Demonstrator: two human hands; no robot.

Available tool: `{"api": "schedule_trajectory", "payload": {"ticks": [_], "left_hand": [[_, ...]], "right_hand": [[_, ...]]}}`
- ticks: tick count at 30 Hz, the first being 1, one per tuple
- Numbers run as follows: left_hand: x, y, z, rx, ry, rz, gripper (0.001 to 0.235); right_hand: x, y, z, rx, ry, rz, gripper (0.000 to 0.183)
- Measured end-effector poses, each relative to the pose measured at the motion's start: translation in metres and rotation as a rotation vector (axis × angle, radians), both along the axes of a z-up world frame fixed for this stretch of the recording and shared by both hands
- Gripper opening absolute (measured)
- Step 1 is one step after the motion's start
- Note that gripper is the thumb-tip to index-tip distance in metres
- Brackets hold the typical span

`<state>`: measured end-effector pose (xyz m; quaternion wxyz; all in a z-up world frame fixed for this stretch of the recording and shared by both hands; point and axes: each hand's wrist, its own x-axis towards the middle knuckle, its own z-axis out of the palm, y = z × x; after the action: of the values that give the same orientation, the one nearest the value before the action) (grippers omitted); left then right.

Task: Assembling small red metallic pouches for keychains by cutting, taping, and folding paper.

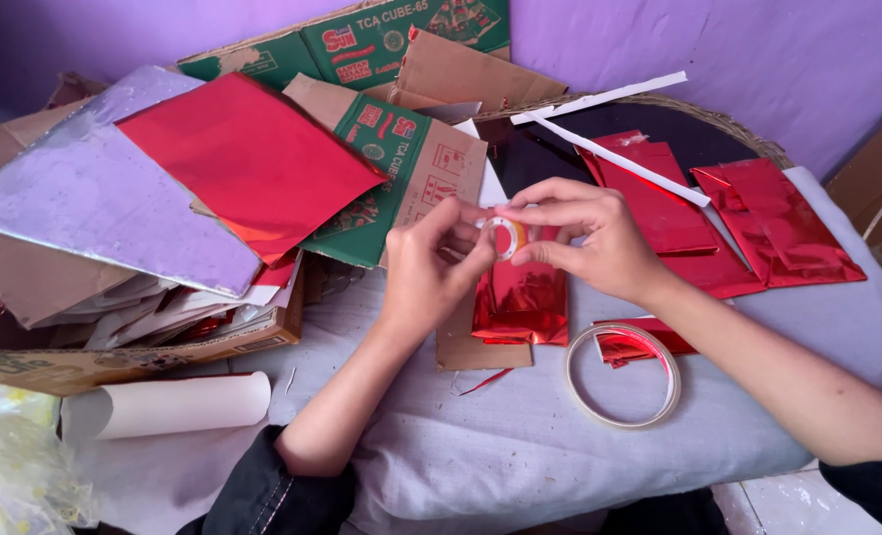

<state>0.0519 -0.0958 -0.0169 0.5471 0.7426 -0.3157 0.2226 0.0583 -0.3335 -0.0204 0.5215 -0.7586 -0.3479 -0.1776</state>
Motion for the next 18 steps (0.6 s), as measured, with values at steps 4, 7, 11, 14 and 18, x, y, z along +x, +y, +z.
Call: {"api": "schedule_trajectory", "payload": {"ticks": [4, 7, 11, 14, 18], "left_hand": [[0.003, 0.001, -0.005, -0.004, 0.004, 0.023, 0.011], [0.002, 0.0, -0.007, -0.023, 0.038, 0.028, 0.014], [0.004, 0.001, -0.01, 0.077, 0.037, 0.098, 0.019], [0.005, 0.001, -0.011, 0.147, 0.082, 0.123, 0.021], [0.004, 0.002, -0.013, 0.254, 0.086, 0.145, 0.022]], "right_hand": [[-0.002, 0.004, -0.005, 0.032, -0.008, -0.046, 0.038], [-0.002, 0.002, -0.004, 0.034, -0.018, -0.064, 0.027], [-0.007, 0.007, 0.0, 0.028, -0.048, -0.057, 0.022], [-0.015, 0.012, 0.006, 0.005, -0.051, -0.038, 0.032], [-0.013, 0.012, 0.007, -0.029, -0.026, -0.035, 0.046]]}}
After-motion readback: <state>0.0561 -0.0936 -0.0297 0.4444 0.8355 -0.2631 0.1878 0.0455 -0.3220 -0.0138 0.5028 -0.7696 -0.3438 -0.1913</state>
